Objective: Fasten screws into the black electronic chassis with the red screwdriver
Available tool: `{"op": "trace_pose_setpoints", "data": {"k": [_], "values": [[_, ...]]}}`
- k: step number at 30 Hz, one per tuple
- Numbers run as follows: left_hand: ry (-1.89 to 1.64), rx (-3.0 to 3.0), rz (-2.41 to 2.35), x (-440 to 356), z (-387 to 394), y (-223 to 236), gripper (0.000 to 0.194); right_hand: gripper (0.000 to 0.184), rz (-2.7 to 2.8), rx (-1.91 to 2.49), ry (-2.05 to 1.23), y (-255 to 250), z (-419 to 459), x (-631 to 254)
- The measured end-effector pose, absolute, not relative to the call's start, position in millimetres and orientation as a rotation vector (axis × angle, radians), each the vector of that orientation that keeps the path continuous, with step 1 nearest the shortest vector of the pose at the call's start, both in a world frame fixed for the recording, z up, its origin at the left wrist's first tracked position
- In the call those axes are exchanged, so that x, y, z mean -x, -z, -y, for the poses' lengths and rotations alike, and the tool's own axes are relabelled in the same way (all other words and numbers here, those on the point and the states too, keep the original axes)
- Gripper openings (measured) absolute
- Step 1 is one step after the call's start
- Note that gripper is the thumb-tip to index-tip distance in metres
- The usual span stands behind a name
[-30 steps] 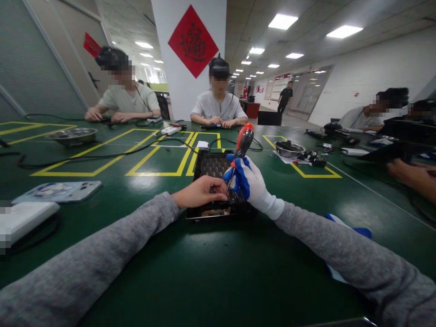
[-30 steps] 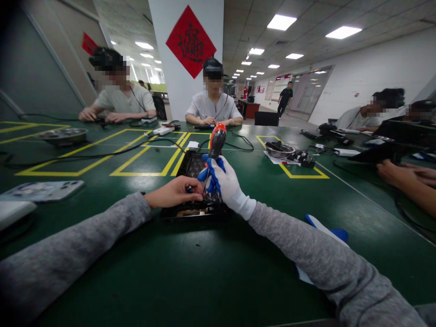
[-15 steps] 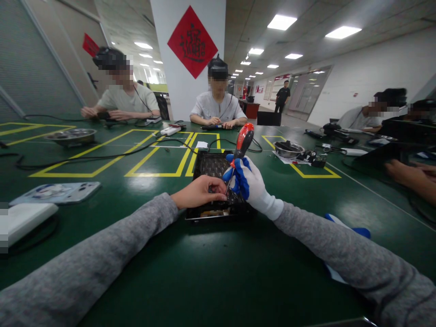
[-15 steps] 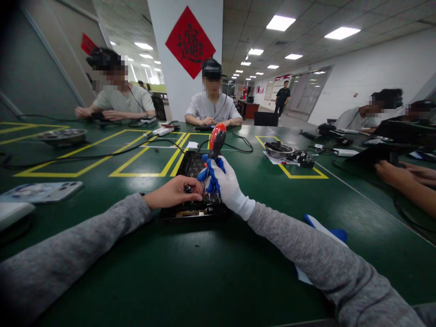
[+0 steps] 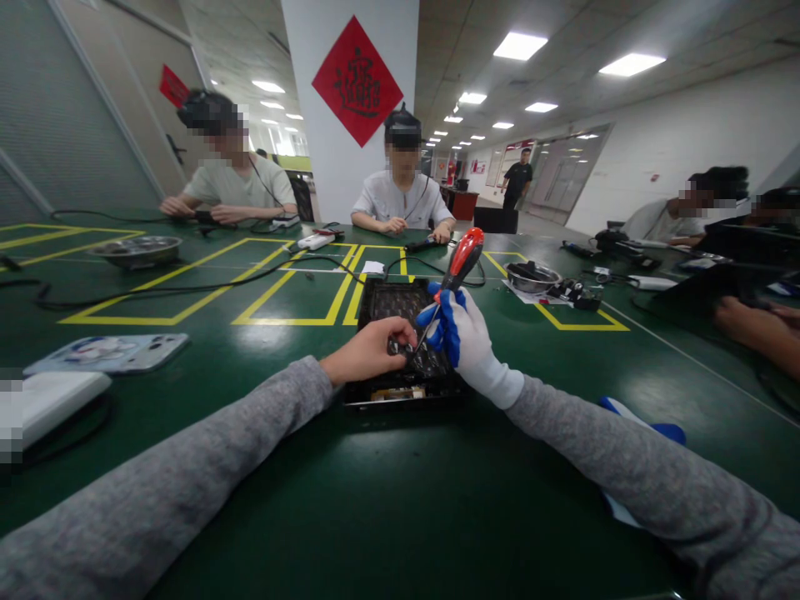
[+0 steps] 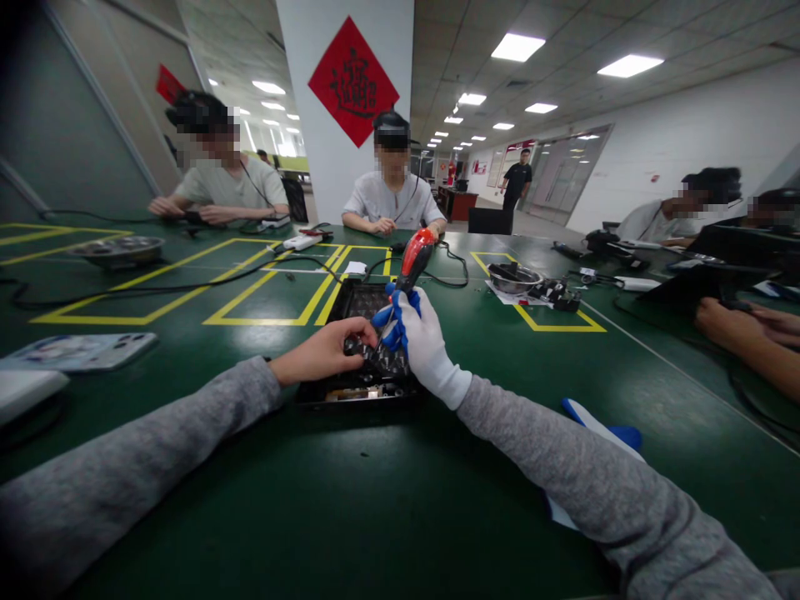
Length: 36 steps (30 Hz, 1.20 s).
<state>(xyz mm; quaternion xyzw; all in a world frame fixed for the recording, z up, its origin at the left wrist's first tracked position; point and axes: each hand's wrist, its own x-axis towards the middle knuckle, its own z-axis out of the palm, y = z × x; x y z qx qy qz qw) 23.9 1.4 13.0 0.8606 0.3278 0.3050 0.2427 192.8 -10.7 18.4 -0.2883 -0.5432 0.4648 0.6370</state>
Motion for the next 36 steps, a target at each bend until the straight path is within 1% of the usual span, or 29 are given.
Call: {"op": "trace_pose_setpoints", "data": {"k": [3, 6, 9, 13, 15, 21, 29, 36], "values": [[-0.701, -2.373, -0.835, -24.3, -3.0, -12.7, 0.029, 0.036, 1.27, 0.677, -1.068, -18.1, 10.7, -192.5], [-0.659, -2.373, -0.804, -24.4, -3.8, -12.4, 0.03, 0.034, 1.268, 0.701, -1.015, -17.7, 9.8, -192.3], [-0.696, -2.365, -0.846, -24.7, -4.1, -10.8, 0.033, 0.032, 1.268, 0.757, -0.952, -16.2, 6.8, -191.8], [-0.797, -2.32, -0.897, -25.0, -5.1, -7.4, 0.045, 0.032, 1.256, 0.843, -0.934, -12.2, 0.7, -191.9], [-0.871, -2.297, -0.904, -24.8, -6.3, -6.1, 0.047, 0.031, 1.244, 0.87, -0.928, -10.2, -1.8, -192.1], [-1.037, -2.197, -0.968, -24.5, -9.4, -6.2, 0.044, 0.03, 1.26, 0.887, -0.932, -7.7, -4.7, -191.9], [-1.065, -2.189, -1.015, -25.5, -8.7, -5.4, 0.032, 0.029, 1.305, 0.887, -0.997, -4.7, -7.5, -191.9], [-1.081, -2.306, -1.189, -23.8, -10.8, 0.1, 0.02, 0.027, 1.162, 0.834, -1.023, -10.8, -3.3, -192.1]]}}
